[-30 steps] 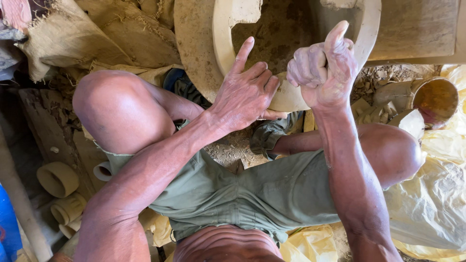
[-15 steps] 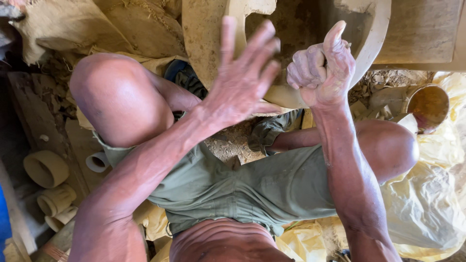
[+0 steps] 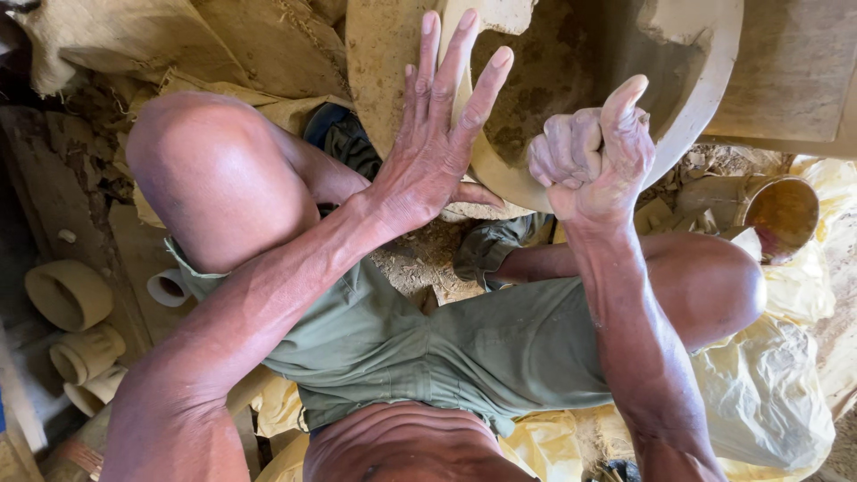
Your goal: The person shapes a large clay vessel using a wooden paddle and a small scraper.
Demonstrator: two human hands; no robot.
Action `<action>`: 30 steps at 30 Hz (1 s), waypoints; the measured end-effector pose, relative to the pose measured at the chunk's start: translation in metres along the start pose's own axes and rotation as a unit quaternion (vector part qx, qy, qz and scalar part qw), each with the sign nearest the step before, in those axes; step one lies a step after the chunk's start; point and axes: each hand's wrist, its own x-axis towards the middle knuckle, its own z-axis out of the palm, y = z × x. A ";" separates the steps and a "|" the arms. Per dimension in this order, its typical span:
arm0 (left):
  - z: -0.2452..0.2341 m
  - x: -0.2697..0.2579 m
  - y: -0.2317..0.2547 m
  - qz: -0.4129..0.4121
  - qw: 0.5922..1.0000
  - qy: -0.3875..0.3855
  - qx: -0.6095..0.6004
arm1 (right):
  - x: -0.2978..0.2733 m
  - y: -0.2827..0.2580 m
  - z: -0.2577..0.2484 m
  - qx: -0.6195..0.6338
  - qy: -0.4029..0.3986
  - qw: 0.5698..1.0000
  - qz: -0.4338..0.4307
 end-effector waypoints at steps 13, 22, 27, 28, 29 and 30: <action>0.009 -0.001 -0.009 0.030 0.999 0.035 -0.018 | 0.010 0.010 0.022 -0.027 0.021 0.999 -0.033; 0.005 0.001 -0.013 0.070 0.997 0.036 0.000 | 0.057 0.035 0.025 0.032 0.015 0.994 -0.101; -0.016 0.006 0.001 0.033 0.995 0.009 0.095 | 0.043 -0.021 0.017 -0.004 -0.046 0.973 -0.226; -0.020 0.005 0.010 0.037 0.995 0.007 0.097 | 0.034 -0.031 0.020 -0.013 -0.048 0.969 -0.243; -0.024 0.001 0.020 0.027 0.997 0.020 0.075 | 0.024 -0.042 0.022 -0.023 -0.048 0.964 -0.261; -0.024 0.004 0.030 0.026 0.997 0.024 0.063 | 0.013 -0.049 0.027 0.004 -0.057 0.968 -0.243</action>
